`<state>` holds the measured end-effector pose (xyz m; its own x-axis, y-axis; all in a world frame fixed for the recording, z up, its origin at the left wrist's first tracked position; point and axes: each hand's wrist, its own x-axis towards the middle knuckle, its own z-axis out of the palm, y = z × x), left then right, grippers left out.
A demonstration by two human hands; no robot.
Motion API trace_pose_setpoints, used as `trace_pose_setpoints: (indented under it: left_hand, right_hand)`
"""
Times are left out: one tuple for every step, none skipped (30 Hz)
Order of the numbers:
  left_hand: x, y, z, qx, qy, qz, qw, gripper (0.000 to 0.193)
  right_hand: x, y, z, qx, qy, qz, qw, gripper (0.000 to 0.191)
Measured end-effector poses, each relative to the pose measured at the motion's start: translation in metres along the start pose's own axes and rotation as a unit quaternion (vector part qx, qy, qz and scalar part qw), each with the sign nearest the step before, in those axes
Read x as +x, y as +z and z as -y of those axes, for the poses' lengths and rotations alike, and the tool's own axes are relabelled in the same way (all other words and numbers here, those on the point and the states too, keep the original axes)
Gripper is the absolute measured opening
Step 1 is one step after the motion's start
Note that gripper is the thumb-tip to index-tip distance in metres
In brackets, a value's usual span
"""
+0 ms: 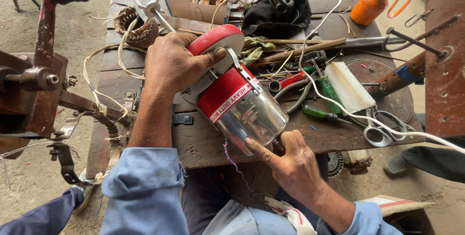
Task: The person repairs a small electric motor by hand, using a screwdriver to tighten screws on the casing and adjusting the wires. They rotate the motor to access different sides and ensure the components are secured.
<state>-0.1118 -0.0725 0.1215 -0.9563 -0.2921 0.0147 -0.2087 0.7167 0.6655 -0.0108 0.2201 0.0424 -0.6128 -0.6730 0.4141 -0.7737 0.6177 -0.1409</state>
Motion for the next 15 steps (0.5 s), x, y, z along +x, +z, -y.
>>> trace_pose_setpoints:
  left_hand:
    - [0.000,0.000,-0.001,0.004,0.001,0.001,1.000,0.049]
    - [0.000,-0.001,-0.002,0.009,0.001,0.001,1.000,0.049]
    - [0.000,-0.001,-0.003,0.003,0.003,-0.002,1.000,0.049]
    - [0.000,-0.002,-0.004,-0.003,0.004,-0.004,1.000,0.050]
    - [0.000,-0.003,-0.006,-0.009,0.006,-0.005,1.000,0.051]
    - [-0.001,-0.003,-0.007,-0.001,0.016,-0.005,1.000,0.050]
    - [-0.001,-0.003,-0.009,0.008,0.029,-0.007,1.000,0.050]
    - [-0.001,-0.003,-0.011,0.020,0.046,-0.008,0.999,0.051]
    - [-0.002,-0.004,-0.013,0.063,0.025,0.010,0.998,0.053]
    - [-0.002,-0.003,-0.016,0.097,0.016,0.028,0.995,0.056]
    - [-0.003,-0.003,-0.019,0.126,0.025,0.034,0.991,0.059]
    - [-0.005,-0.002,-0.023,0.105,0.028,0.040,0.993,0.054]
    - [-0.008,-0.001,-0.028,0.090,0.039,0.047,0.994,0.054]
    - [-0.009,-0.001,-0.034,0.086,0.051,0.051,0.994,0.054]
    - [-0.011,-0.002,-0.041,0.084,0.060,0.053,0.993,0.054]
  right_hand:
    - [0.002,-0.002,0.001,0.006,0.003,0.000,1.000,0.078]
    - [0.004,-0.003,0.003,0.003,0.001,0.002,1.000,0.078]
    - [0.006,-0.005,0.004,-0.001,-0.001,0.002,1.000,0.078]
    - [0.007,-0.005,0.006,-0.004,-0.002,0.004,1.000,0.078]
    - [0.007,-0.005,0.007,0.009,0.001,0.005,1.000,0.076]
    - [0.006,-0.005,0.007,0.021,0.005,0.005,1.000,0.075]
    - [0.004,-0.004,0.007,0.033,0.008,0.003,0.999,0.073]
    - [0.001,-0.002,0.005,0.033,0.001,0.002,0.999,0.071]
    - [-0.002,-0.001,0.004,0.024,-0.001,-0.002,1.000,0.068]
    - [-0.006,0.000,0.000,0.002,0.002,-0.006,1.000,0.065]
    - [-0.010,0.001,-0.003,-0.006,0.006,-0.009,1.000,0.065]
    - [-0.014,0.000,-0.007,-0.007,0.010,-0.015,1.000,0.066]
    - [-0.017,-0.001,-0.011,-0.003,0.012,-0.021,1.000,0.066]
    - [-0.020,-0.003,-0.014,-0.001,0.012,-0.027,1.000,0.066]
    - [-0.021,-0.007,-0.017,-0.002,0.010,-0.031,0.999,0.066]
